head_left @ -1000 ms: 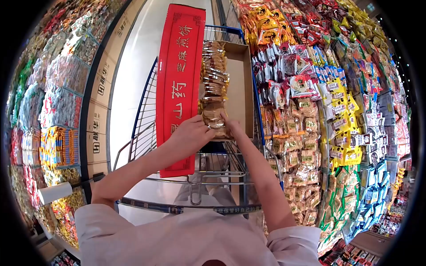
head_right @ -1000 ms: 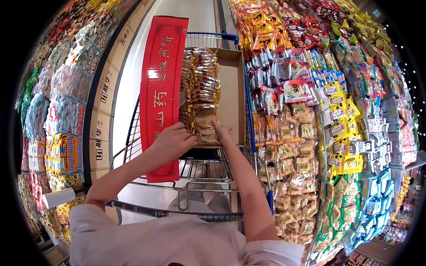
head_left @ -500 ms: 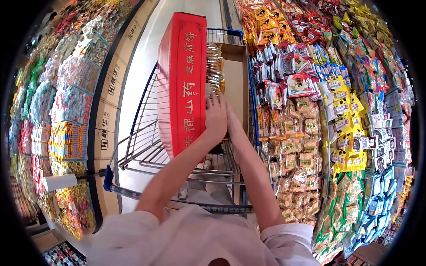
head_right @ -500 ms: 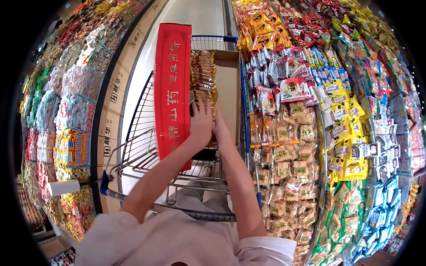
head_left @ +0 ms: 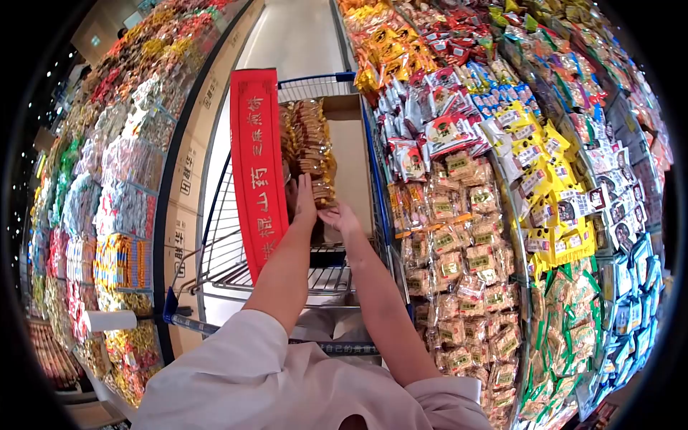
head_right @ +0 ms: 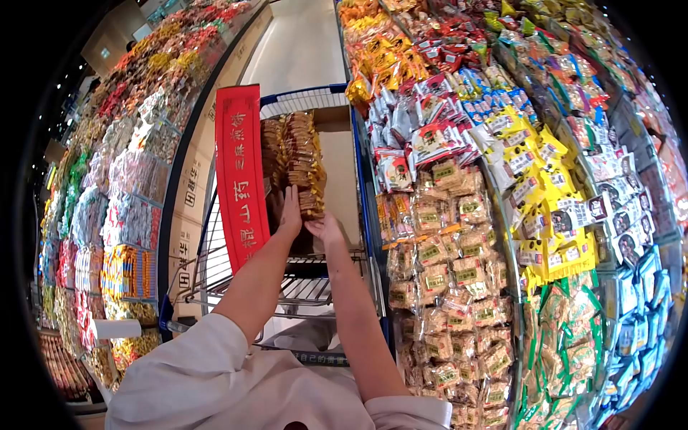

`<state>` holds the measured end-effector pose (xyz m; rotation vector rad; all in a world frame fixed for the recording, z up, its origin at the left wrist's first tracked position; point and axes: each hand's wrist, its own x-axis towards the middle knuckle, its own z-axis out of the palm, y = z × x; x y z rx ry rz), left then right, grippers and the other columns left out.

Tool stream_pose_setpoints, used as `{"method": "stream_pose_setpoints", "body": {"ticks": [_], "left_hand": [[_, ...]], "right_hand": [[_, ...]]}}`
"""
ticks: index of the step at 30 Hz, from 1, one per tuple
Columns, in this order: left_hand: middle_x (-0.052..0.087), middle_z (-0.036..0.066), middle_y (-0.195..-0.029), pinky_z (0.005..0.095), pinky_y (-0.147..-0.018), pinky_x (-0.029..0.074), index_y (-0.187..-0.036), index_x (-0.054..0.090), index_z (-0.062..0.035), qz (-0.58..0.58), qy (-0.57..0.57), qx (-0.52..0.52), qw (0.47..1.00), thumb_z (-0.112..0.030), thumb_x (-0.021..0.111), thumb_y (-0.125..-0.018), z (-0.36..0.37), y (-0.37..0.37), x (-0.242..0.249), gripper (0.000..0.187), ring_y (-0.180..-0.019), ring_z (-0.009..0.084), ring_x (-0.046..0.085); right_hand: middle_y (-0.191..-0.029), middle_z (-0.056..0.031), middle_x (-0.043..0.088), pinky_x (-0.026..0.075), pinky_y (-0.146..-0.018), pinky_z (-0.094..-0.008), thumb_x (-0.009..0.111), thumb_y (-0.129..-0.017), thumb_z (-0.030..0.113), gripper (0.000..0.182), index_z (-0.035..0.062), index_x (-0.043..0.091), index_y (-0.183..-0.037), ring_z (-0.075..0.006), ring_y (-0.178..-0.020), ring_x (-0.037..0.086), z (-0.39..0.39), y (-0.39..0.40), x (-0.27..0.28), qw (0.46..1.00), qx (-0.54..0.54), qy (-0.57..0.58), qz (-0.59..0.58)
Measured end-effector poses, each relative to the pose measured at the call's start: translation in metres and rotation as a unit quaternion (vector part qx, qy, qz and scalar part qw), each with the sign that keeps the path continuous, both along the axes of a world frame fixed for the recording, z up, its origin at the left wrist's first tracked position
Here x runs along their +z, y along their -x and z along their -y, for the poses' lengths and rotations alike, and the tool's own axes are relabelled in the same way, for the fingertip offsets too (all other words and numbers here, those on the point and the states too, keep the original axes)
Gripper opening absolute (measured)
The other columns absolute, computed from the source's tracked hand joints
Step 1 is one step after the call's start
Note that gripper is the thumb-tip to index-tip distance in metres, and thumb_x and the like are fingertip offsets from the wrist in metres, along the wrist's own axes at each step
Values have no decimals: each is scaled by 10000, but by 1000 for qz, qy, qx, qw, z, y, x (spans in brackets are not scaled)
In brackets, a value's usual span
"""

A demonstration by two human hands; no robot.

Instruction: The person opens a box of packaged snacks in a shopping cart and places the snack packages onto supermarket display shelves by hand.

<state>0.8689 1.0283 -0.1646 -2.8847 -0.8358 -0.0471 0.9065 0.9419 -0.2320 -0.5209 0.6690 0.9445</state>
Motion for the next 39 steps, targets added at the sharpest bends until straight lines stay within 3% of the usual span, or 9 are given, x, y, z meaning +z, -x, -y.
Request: {"method": "stream_pose_setpoints", "body": {"ticks": [7,12,14,15,16,17,20,29,39], "left_hand": [[369,132,-1142,380,-974,271,-1249,316,-32,31,-193,-125,973,-121,436,-770,-11,-8,-15,501,-1083,274,371],[507,78,-866,262,-699,434,-968,480,-92,74,-65,-88,991,-91,411,-802,-11,-18,-27,180,-807,185,520],[537,71,-890,319,-710,448,-954,495,-99,135,-204,-127,961,-97,413,-818,-18,-16,-43,159,-801,203,544],[542,103,-898,347,-724,436,-958,502,-74,232,-173,-164,943,-89,411,-818,-32,-22,-65,167,-803,236,542],[548,135,-922,374,-736,427,-996,509,-52,164,123,-125,971,-83,408,-816,-16,-14,-19,209,-836,260,541],[577,141,-915,323,-624,477,-1004,521,-46,96,-9,-154,983,-143,372,-864,-12,-13,-7,226,-775,262,583],[296,68,-1337,403,-968,262,-1245,354,-91,-73,-60,-167,981,-195,387,-852,-12,-13,-26,408,-1248,222,247],[366,140,-1240,496,-929,296,-1306,229,-85,-103,-55,-245,963,-186,534,-781,-30,-18,-13,615,-1152,280,366],[434,163,-1139,529,-831,376,-1189,374,-36,-14,64,-239,969,-506,674,-596,-2,-38,30,814,-1055,316,446]], "right_hand": [[-971,-281,475,517,-687,-438,396,-861,350,543,-101,283,-1141,-386,-835,556,4,17,-1,987,64,109,97],[-799,-182,571,499,-682,-359,407,-843,371,452,-27,448,-1052,-266,-766,592,34,34,25,933,17,133,333],[-786,-160,592,492,-606,-338,405,-834,328,366,-3,511,-948,-246,-682,597,46,39,65,927,0,162,338],[-726,-114,577,454,-534,-294,394,-834,345,356,14,519,-870,-197,-591,574,28,-2,-34,919,86,47,381],[-592,-160,550,461,-437,-361,392,-821,231,276,2,545,-806,-265,-460,537,-3,-19,11,946,54,229,222],[-693,-140,593,436,-437,-286,410,-811,285,302,6,524,-811,-215,-525,567,9,-19,-12,960,42,79,264],[-671,-200,577,470,-449,-341,434,-795,222,258,-20,522,-785,-267,-526,574,35,2,116,946,-3,154,285],[-679,-168,587,511,-536,-284,468,-806,216,259,-39,513,-804,-225,-584,603,148,89,224,921,-132,157,332],[-764,-149,586,495,-616,-243,494,-807,192,223,-29,528,-805,-186,-666,597,296,246,253,896,-228,117,362]]}}
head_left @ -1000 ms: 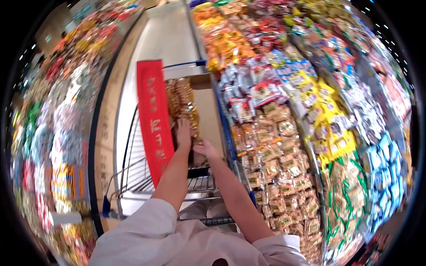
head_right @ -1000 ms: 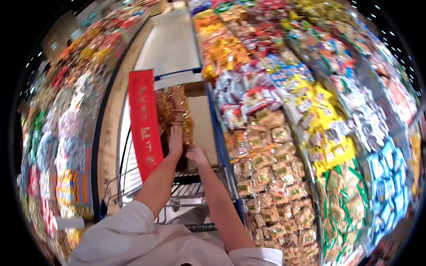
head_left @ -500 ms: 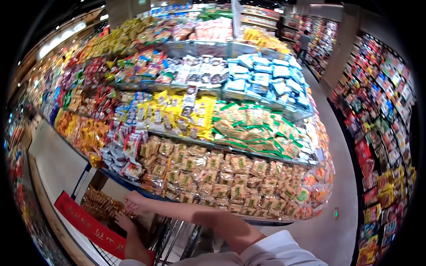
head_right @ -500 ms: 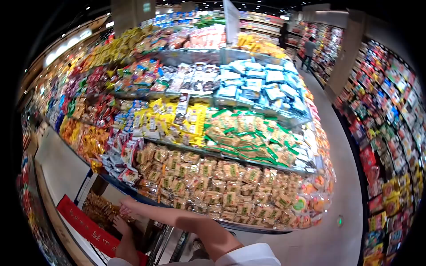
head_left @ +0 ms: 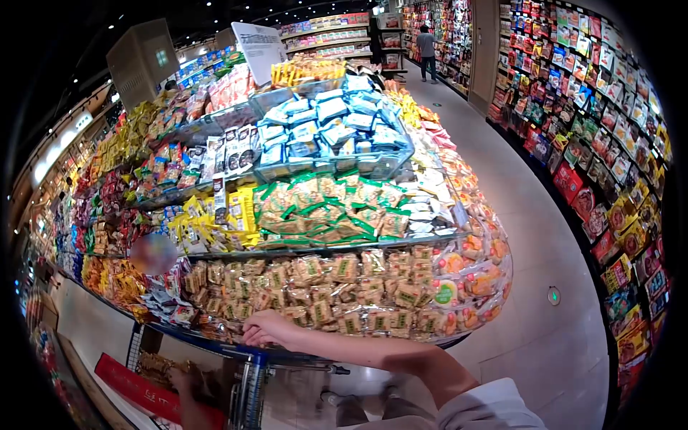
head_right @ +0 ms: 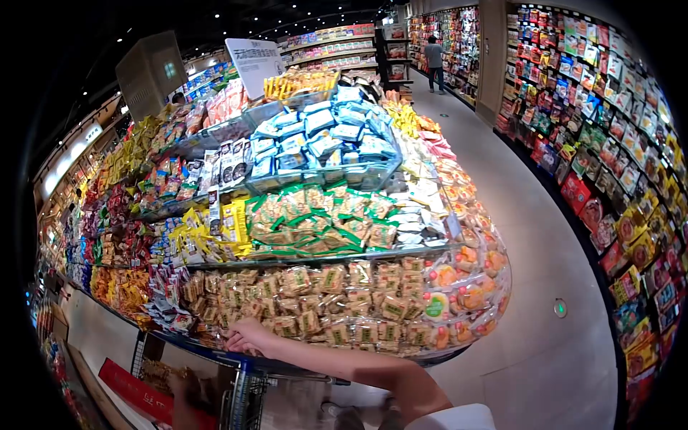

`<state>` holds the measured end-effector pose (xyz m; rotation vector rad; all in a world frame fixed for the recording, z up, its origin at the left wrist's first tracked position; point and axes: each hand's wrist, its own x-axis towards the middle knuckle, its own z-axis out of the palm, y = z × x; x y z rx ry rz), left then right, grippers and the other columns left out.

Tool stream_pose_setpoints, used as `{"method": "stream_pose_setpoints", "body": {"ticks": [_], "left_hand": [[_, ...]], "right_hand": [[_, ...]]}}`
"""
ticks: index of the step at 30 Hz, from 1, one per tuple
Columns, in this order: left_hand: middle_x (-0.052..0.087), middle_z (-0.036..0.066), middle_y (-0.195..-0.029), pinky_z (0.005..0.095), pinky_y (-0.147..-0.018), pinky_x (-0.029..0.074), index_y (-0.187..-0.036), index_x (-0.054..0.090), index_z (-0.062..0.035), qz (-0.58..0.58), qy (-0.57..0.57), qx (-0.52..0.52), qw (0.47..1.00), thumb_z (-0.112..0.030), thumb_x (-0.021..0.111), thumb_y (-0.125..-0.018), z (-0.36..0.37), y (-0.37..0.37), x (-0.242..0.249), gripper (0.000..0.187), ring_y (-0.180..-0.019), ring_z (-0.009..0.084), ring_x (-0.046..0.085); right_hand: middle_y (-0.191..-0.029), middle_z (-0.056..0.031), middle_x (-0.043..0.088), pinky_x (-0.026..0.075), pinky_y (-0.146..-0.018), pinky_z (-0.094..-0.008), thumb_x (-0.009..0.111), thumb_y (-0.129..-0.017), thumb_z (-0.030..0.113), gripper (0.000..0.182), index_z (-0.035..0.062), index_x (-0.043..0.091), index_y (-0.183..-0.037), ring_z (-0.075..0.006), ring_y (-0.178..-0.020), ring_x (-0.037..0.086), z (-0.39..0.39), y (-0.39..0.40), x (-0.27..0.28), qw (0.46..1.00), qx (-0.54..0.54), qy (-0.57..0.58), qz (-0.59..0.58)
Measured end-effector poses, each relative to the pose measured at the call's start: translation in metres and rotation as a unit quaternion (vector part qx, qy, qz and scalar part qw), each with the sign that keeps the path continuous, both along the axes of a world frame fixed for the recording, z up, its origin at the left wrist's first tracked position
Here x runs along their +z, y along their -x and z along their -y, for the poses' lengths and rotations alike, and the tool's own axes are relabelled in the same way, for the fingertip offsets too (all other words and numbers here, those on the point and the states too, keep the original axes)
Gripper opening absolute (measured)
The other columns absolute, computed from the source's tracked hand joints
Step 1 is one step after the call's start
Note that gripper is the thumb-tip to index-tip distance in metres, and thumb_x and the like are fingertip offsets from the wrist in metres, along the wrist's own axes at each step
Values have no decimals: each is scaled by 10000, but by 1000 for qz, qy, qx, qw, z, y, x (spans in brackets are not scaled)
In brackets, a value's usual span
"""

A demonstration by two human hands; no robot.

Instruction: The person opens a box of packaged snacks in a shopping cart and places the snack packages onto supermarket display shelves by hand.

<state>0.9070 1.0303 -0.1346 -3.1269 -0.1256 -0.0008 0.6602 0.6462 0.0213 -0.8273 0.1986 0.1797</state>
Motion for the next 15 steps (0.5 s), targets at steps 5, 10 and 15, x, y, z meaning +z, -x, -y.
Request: {"method": "stream_pose_setpoints", "body": {"ticks": [5,10,15], "left_hand": [[539,113,-908,384,-685,477,-1056,485,-45,-191,543,-46,816,-366,663,-651,33,44,81,547,-848,233,557],[556,54,-926,345,-689,499,-1149,446,-111,-133,717,-47,682,-223,572,-726,74,71,151,455,-818,182,564],[564,91,-1044,362,-740,497,-1124,462,-73,-223,833,-94,497,-261,513,-822,177,144,223,359,-899,216,575]], "right_hand": [[-790,-154,587,484,-630,-249,506,-795,162,193,-25,515,-842,-188,-681,583,35,67,-2,997,-64,-46,2],[-810,-152,580,483,-637,-257,490,-823,160,193,-25,503,-875,-188,-710,579,59,115,-6,995,-79,-64,8],[-836,-148,569,472,-690,-274,444,-860,171,214,-32,503,-890,-187,-750,564,98,173,3,993,-118,-10,19]]}}
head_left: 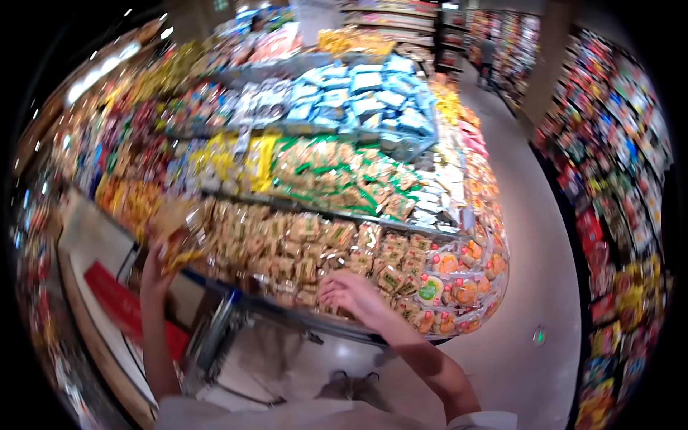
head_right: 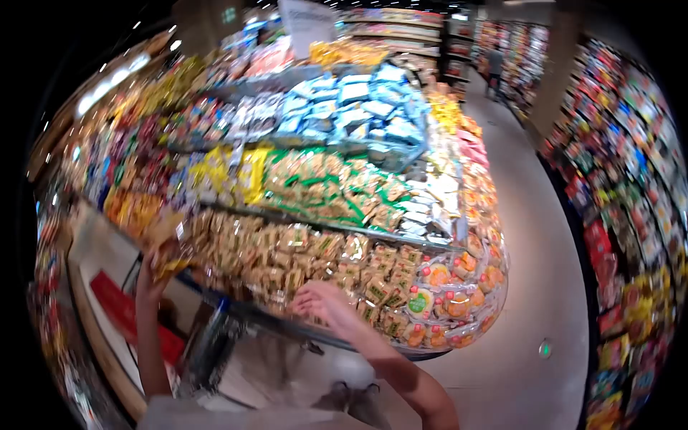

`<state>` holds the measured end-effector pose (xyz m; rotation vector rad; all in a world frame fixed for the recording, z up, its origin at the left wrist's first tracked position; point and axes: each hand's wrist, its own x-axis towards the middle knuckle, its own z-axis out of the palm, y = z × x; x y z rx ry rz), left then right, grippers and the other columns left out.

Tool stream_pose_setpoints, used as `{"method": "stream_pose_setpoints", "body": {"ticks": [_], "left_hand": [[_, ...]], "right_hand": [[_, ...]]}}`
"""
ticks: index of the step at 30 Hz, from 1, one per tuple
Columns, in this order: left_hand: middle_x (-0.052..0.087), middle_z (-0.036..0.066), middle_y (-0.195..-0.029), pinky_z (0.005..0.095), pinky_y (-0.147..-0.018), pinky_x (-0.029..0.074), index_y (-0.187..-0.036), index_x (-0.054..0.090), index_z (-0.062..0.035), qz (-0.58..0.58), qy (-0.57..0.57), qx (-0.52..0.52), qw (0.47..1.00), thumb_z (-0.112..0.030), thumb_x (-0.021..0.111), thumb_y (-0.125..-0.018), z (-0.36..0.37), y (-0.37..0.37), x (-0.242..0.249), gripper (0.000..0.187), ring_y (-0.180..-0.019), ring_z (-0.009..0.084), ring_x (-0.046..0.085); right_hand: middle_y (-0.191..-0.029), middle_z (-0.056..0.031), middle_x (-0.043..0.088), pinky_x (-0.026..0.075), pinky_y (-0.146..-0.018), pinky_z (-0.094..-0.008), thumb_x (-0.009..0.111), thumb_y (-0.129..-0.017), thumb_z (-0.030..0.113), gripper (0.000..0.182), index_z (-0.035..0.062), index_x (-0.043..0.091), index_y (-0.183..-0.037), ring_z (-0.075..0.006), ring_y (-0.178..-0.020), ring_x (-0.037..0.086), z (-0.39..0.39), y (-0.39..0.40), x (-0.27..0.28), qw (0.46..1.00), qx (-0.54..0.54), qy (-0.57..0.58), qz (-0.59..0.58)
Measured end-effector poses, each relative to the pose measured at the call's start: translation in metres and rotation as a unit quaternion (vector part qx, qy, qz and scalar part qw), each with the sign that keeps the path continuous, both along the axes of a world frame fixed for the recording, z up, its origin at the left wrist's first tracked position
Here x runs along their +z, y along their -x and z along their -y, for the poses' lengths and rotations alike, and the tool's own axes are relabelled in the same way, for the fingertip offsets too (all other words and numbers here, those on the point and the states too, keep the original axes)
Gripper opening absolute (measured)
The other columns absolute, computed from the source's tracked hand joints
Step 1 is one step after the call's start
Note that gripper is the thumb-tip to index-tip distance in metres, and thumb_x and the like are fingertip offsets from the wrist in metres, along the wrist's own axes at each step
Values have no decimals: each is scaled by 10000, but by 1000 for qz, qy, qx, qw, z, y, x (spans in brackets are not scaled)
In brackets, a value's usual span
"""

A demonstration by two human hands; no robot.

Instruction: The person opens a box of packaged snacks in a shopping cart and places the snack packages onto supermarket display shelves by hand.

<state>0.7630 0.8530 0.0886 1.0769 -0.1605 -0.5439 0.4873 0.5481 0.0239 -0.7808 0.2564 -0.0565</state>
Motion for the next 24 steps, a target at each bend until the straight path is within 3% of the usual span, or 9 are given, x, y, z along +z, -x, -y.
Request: {"method": "stream_pose_setpoints", "body": {"ticks": [2,5,11,12,14,19,21,23,24], "left_hand": [[596,64,-931,332,-712,505,-1001,512,-75,-8,18,-103,995,-271,546,-800,48,30,10,282,-810,189,597],[576,76,-989,334,-756,491,-1082,472,-36,-30,-52,-181,982,-191,567,-764,140,116,35,366,-860,184,587],[563,91,-1047,301,-773,488,-1147,422,-17,-11,-76,-373,924,-138,641,-736,298,262,18,482,-910,163,577],[563,91,-1045,295,-772,486,-1147,423,-18,-7,-97,-373,923,-142,651,-730,323,287,10,491,-905,161,578],[562,94,-1041,279,-792,463,-1146,427,-14,-13,-121,-367,922,-155,683,-707,371,342,-10,527,-912,158,569],[533,90,-1079,274,-859,409,-1194,390,-8,16,-185,-375,908,-146,692,-696,479,452,-36,598,-980,148,520],[483,126,-1125,273,-823,413,-1230,329,47,-5,-224,-370,902,-319,712,-679,507,477,-28,765,-1001,144,502],[470,83,-1136,275,-786,407,-1245,332,6,10,-263,-359,895,-419,631,-736,525,484,-42,728,-1020,141,481],[459,60,-1144,284,-765,407,-1246,343,-26,-40,-161,-333,928,-437,570,-775,534,488,-54,665,-1029,147,470]], "right_hand": [[-845,-147,566,467,-703,-277,433,-869,184,232,-32,498,-922,-190,-762,562,12,11,7,1000,-4,4,4],[-922,-142,555,455,-737,-294,406,-895,225,302,-15,423,-1076,-192,-821,558,36,36,26,997,-19,36,65],[-1157,-90,429,359,-911,-352,413,-882,386,551,116,203,-1314,-173,-1060,434,119,146,30,974,-186,105,72],[-1189,-97,397,326,-940,-361,422,-873,404,600,130,145,-1329,-181,-1103,399,141,171,22,971,-187,137,67],[-1189,-74,351,406,-786,-233,438,-877,177,584,182,98,-1352,-128,-1055,410,185,219,-4,970,-203,126,53],[-1207,-105,368,446,-817,-281,564,-791,68,701,119,118,-1330,-167,-1070,440,274,314,-4,961,-236,142,-9],[-1152,-107,437,463,-805,-304,589,-768,59,677,103,171,-1299,-190,-1026,491,308,335,-3,980,-183,64,-39],[-1101,-104,486,477,-790,-319,578,-770,51,632,87,201,-1276,-204,-968,533,341,344,-2,982,-174,7,-69],[-1102,-104,485,479,-784,-318,570,-776,53,622,87,203,-1277,-204,-961,536,358,345,-4,979,-193,-38,-57]]}}
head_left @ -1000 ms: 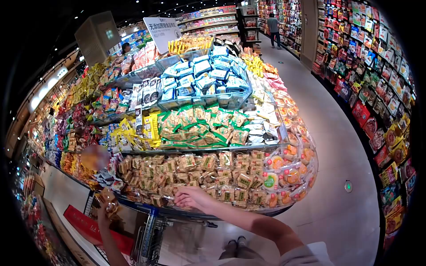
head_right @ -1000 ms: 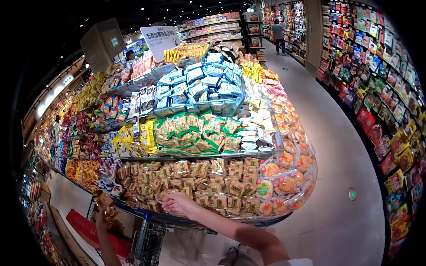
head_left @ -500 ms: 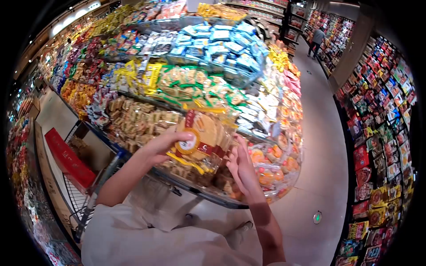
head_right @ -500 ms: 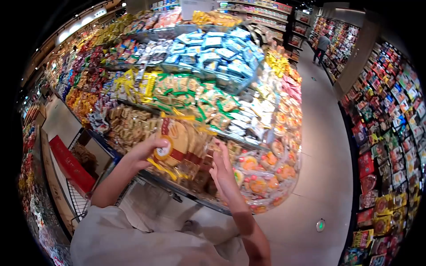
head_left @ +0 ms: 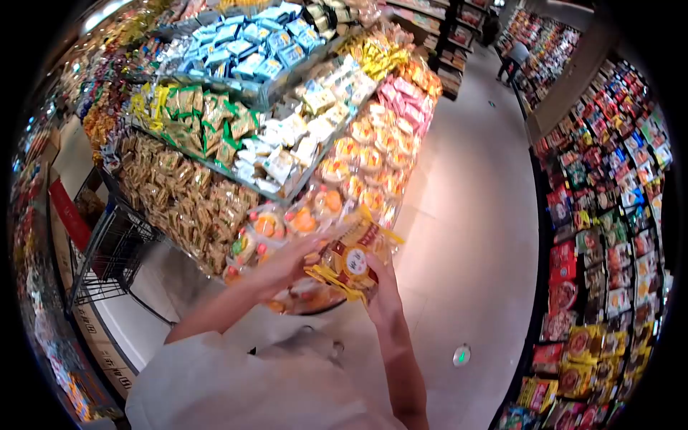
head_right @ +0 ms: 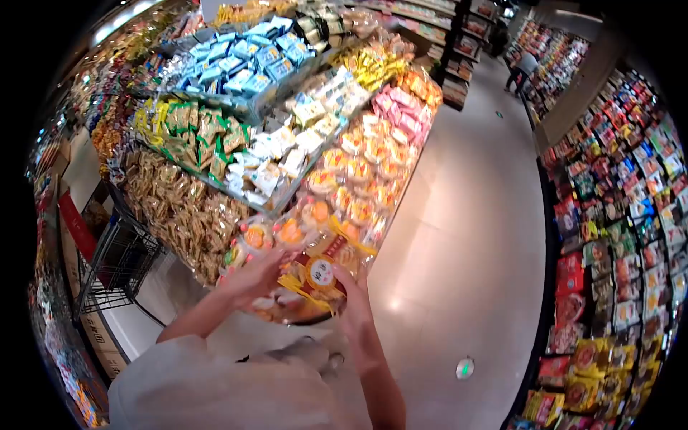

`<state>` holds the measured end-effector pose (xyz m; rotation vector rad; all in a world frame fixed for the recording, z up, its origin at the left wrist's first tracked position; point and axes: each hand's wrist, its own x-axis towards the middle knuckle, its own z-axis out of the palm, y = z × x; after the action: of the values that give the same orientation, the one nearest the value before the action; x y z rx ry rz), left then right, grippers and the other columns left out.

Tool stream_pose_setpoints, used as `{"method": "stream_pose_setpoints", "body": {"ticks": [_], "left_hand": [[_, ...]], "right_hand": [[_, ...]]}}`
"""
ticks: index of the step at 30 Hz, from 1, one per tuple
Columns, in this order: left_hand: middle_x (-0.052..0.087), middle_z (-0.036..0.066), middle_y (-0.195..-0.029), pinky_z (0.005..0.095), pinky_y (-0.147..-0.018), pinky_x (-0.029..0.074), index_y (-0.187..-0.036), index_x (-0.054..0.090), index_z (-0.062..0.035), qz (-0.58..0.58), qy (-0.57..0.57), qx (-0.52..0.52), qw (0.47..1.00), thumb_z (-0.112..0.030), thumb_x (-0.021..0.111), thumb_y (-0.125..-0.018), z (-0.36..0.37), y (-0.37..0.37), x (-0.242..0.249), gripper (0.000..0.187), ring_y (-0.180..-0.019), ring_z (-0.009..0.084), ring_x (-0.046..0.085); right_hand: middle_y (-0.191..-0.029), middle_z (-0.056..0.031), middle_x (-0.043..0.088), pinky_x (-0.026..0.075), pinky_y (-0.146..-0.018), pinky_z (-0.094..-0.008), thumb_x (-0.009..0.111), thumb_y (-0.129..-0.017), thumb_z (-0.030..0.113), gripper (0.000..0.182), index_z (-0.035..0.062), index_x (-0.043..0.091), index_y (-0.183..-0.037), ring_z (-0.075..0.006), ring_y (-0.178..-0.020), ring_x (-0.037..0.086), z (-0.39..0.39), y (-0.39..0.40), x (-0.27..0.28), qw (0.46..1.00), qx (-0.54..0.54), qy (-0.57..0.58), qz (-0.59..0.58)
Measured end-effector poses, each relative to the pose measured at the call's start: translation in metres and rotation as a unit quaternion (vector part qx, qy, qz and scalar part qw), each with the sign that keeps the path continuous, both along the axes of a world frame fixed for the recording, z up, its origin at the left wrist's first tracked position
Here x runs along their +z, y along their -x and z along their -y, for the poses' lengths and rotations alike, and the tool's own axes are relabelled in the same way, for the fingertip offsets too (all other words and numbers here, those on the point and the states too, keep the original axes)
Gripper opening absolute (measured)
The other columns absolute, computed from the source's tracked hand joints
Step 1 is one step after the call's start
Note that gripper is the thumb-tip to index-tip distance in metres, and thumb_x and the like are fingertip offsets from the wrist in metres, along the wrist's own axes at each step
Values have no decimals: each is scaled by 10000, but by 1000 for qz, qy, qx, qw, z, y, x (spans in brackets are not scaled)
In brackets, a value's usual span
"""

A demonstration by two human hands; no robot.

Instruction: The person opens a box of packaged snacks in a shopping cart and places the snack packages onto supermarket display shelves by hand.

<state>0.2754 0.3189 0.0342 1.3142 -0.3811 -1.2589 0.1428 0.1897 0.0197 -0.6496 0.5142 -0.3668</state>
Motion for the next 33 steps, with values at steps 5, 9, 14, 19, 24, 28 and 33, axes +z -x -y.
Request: {"method": "stream_pose_setpoints", "body": {"ticks": [5,9,14,19,24,28,33], "left_hand": [[379,29,-1229,377,-941,344,-1236,352,-96,-85,123,106,983,-494,453,-824,37,13,-21,582,-1114,181,395],[361,74,-1247,378,-927,363,-1277,283,-79,-30,172,155,972,-463,579,-752,82,-1,-25,715,-1105,228,413],[438,105,-1203,377,-949,347,-1264,292,-45,-114,107,290,944,-229,658,-735,163,-3,-34,669,-1082,229,456],[494,82,-1139,372,-885,411,-1191,388,-34,-223,242,546,771,-109,548,-809,224,-3,-37,421,-1018,210,505],[585,35,-980,336,-823,432,-1036,525,-85,-135,202,689,683,-216,578,-797,262,-17,-50,278,-907,168,553],[554,35,-1064,340,-875,392,-1142,467,-107,-53,205,756,620,-342,547,-801,331,-41,-55,422,-984,168,518],[575,10,-749,245,-555,450,-957,542,-133,-33,116,843,524,-379,521,-813,430,-89,-47,286,-653,122,535]], "right_hand": [[-1115,-109,471,463,-810,-324,553,-779,34,618,91,200,-1284,-202,-989,514,73,-28,-1,999,32,2,-8],[-1194,-121,409,415,-877,-311,620,-713,8,790,94,134,-1330,-211,-1043,480,130,-65,21,951,219,215,46],[-1342,-170,225,284,-982,-346,713,-672,174,935,106,73,-1351,-254,-1215,298,207,-127,19,785,369,497,39],[-1330,-201,247,267,-987,-368,703,-681,307,941,102,75,-1350,-281,-1214,299,243,-182,51,737,429,511,108],[-1258,-187,330,308,-955,-373,634,-743,360,802,80,166,-1331,-273,-1175,344,282,-224,47,645,507,549,159],[-1249,-160,319,304,-956,-395,556,-785,363,656,62,263,-1290,-322,-1171,326,327,-252,40,565,435,650,264],[-1134,-152,384,362,-899,-362,587,-753,331,601,24,360,-1216,-302,-1097,387,402,-297,49,522,363,705,314]]}}
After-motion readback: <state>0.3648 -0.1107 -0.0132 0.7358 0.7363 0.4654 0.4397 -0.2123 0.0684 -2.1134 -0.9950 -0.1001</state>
